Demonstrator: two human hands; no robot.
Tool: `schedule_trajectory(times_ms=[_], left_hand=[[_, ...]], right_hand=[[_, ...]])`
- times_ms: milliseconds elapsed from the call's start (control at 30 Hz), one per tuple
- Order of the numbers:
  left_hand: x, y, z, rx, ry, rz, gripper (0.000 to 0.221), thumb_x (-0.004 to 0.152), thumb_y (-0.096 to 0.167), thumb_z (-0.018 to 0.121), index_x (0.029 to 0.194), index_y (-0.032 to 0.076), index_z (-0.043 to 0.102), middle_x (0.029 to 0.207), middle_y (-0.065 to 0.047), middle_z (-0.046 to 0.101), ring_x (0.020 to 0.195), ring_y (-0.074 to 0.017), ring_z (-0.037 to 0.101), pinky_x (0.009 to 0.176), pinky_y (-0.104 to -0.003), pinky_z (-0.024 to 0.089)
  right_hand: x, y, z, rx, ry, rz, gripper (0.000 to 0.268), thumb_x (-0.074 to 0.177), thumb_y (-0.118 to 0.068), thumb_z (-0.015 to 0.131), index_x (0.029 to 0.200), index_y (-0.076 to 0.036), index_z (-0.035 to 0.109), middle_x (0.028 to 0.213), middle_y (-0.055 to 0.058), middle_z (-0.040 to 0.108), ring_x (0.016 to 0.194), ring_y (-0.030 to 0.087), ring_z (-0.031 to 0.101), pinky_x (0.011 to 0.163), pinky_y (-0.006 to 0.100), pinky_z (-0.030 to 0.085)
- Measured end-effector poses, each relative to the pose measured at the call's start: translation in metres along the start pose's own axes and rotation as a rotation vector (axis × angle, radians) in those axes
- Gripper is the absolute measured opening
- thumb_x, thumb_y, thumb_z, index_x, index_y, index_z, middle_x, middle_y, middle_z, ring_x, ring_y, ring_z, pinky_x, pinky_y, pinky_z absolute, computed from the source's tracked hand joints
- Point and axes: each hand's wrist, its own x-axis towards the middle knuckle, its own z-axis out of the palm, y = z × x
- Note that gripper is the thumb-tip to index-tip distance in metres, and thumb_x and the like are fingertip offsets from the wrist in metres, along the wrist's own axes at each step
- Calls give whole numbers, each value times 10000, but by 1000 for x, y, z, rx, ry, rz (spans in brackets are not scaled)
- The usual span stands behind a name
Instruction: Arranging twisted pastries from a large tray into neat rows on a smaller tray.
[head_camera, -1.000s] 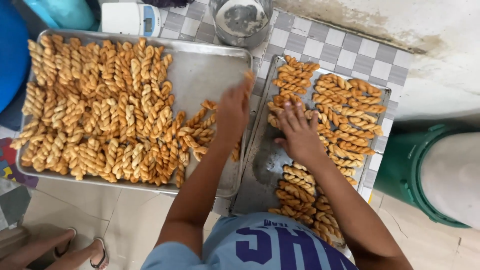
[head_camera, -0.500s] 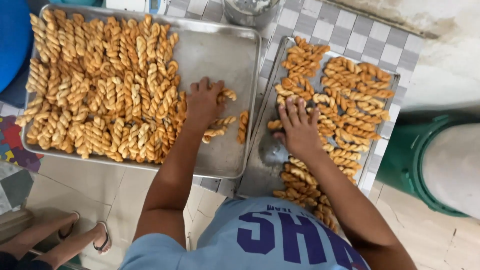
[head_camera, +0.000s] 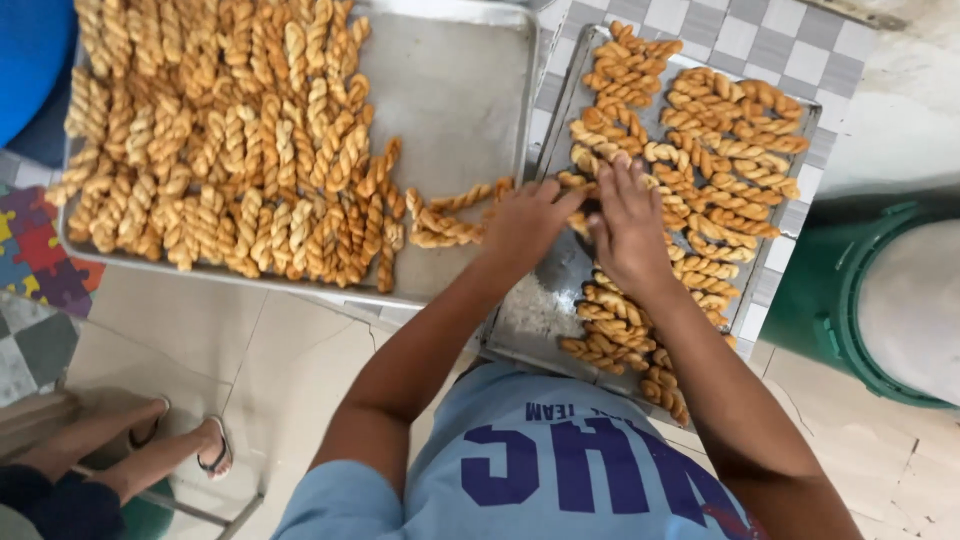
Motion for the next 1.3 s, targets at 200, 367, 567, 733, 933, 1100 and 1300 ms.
schedule_trajectory(times_ms=[200, 367, 567, 733, 933, 1100, 1300], left_hand=[[-4, 14, -59, 74, -2, 5, 574, 585, 299, 786, 1092, 214, 529, 1005, -76, 546, 1008, -295, 549, 870, -461, 407], [-24, 21, -67, 162, 2, -36, 151, 789, 214, 682, 932, 181, 645, 873, -66, 539, 889, -283, 554, 749, -409, 427], [-16, 32, -48, 32, 100, 68, 220, 796, 196, 693, 1001, 185, 611, 988, -37, 585, 1026, -253, 530, 909, -452, 384], [-18, -34, -99, 125, 100, -52, 486, 672, 440, 662, 1084, 182, 647, 1158, -97, 582, 1074, -328, 511, 850, -466, 380], [-41, -89, -81, 114, -456, -48, 778, 579, 405, 793, 1265, 211, 480, 1165, -81, 528, 1010, -323, 534, 805, -503, 432], [-37, -99, -76, 64, -356, -20, 637, 636, 479, 731, 1199, 253, 537, 980, -9, 563, 859, -239, 549, 714, -409, 435], [-41, -101, -78, 23, -304, -15, 611, 629, 423, 718, 1183, 226, 551, 957, -21, 542, 833, -235, 528, 705, -389, 425]], right_hand=[[-22, 17, 26, -244, -45, -123, 558, 807, -254, 571, 1349, -159, 475, 1443, 115, 387, 1363, 373, 254, 993, 656, 205], [-10, 48, 46, -274, 249, -172, 445, 739, -291, 665, 1178, -228, 630, 1143, 35, 566, 1111, 304, 494, 921, 505, 349], [3, 37, 38, -167, 352, -287, 265, 871, -258, 573, 1122, -244, 658, 1030, -79, 630, 925, 161, 569, 822, 348, 368], [-23, -30, -19, -125, -21, -89, 762, 769, -354, 662, 1406, -75, 350, 1444, 253, 306, 1301, 489, 267, 957, 720, 204], [-39, -40, 29, -278, -188, 23, 783, 853, -607, 361, 1427, -78, 308, 1476, 197, 286, 1373, 394, 209, 1023, 678, 112], [-24, -15, 40, -383, -317, 14, 676, 889, -484, 348, 1464, -168, 187, 1531, 125, 139, 1402, 346, 114, 1024, 697, 61], [57, -2, -13, -252, -113, 51, 690, 868, -479, 454, 1448, -153, 270, 1515, 139, 200, 1384, 369, 167, 1009, 704, 109]])
